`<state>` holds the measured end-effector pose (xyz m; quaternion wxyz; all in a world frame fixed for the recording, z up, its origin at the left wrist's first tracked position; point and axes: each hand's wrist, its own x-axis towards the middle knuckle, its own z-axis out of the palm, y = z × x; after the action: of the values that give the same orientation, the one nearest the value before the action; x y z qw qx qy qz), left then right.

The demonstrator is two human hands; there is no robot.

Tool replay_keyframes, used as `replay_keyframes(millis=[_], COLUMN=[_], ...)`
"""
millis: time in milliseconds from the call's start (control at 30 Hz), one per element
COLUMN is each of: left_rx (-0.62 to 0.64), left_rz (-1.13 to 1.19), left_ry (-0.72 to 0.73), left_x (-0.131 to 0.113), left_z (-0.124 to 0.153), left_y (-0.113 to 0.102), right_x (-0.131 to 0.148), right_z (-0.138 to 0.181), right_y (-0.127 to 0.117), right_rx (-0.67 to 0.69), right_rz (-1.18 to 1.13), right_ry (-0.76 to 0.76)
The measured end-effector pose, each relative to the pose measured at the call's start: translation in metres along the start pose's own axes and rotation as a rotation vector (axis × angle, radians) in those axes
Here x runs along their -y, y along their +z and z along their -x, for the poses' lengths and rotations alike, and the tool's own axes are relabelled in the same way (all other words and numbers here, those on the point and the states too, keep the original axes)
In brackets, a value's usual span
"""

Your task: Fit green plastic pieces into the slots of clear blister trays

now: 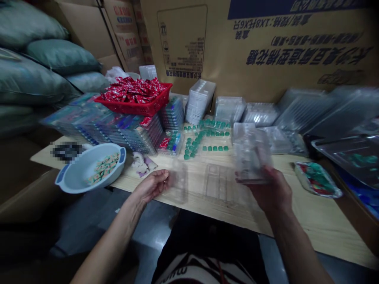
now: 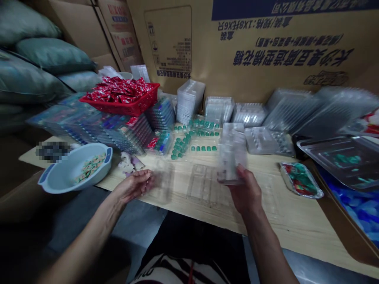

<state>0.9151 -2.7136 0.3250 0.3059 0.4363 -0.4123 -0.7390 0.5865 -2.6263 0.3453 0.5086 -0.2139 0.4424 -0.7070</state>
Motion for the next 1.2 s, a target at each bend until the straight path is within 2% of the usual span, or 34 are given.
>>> replay_keyframes(millis=[33, 100, 167, 200, 233, 267, 367, 467, 567, 667, 800, 900, 967, 1033, 1100, 1133, 1200], left_rx=[-0.071, -0.293, -0.513, -0.562, -0.547, -0.481, -0.248, -0.116, -0.004, 0.046, -0.068, -0.188, -0.233, -0.279, -0.348, -0.384, -0.442], left_rz=[-0.118, -0.442, -0.800, -0.957, -1.093, -1.207, -1.412, -1.447, -1.438, -1.418, -1.316, -1.152, -1.068, -1.029, -1.021, -1.026, -1.041], left_ry=[0.003, 0.072, 0.251, 0.365, 0.467, 0.542, 0.613, 0.632, 0.665, 0.687, 0.797, 0.884, 0.912, 0.930, 0.941, 0.940, 0.924], left_x=[0.008, 0.022, 0.034, 0.040, 0.046, 0.052, 0.068, 0.074, 0.068, 0.059, 0.054, 0.053, 0.051, 0.048, 0.047, 0.048, 0.051], left_z=[-0.002, -0.005, -0.006, -0.005, -0.003, -0.002, -0.002, -0.015, -0.035, -0.050, -0.049, -0.039, -0.033, -0.028, -0.024, -0.022, -0.017], left_y=[-0.011, -0.022, -0.020, -0.015, -0.008, 0.001, 0.025, 0.037, 0.038, 0.040, 0.048, 0.051, 0.049, 0.043, 0.035, 0.031, 0.024], right_x=[0.001, 0.000, -0.004, -0.006, -0.009, -0.011, -0.017, -0.018, -0.017, -0.015, -0.009, 0.008, 0.030, 0.055, 0.076, 0.083, 0.087], right_z=[0.000, 0.002, 0.004, 0.005, 0.006, 0.006, 0.006, 0.006, 0.004, 0.003, -0.001, -0.020, -0.045, -0.076, -0.108, -0.123, -0.151], right_y=[-0.002, -0.002, 0.001, 0.003, 0.005, 0.007, 0.011, 0.011, 0.008, 0.002, -0.011, -0.024, -0.035, -0.048, -0.060, -0.066, -0.077], right_rx=[-0.008, -0.019, -0.039, -0.050, -0.052, -0.048, -0.010, 0.030, 0.088, 0.119, 0.110, 0.098, 0.024, -0.161, -0.378, -0.421, -0.484], right_rz=[0.022, 0.071, 0.109, 0.124, 0.141, 0.157, 0.197, 0.235, 0.306, 0.392, 0.481, 0.565, 0.760, 1.083, 1.430, 1.563, 1.733], right_ry=[0.001, 0.010, 0.021, 0.023, 0.023, 0.022, 0.016, 0.018, 0.004, -0.036, -0.078, -0.142, -0.262, -0.360, -0.311, -0.240, -0.189])
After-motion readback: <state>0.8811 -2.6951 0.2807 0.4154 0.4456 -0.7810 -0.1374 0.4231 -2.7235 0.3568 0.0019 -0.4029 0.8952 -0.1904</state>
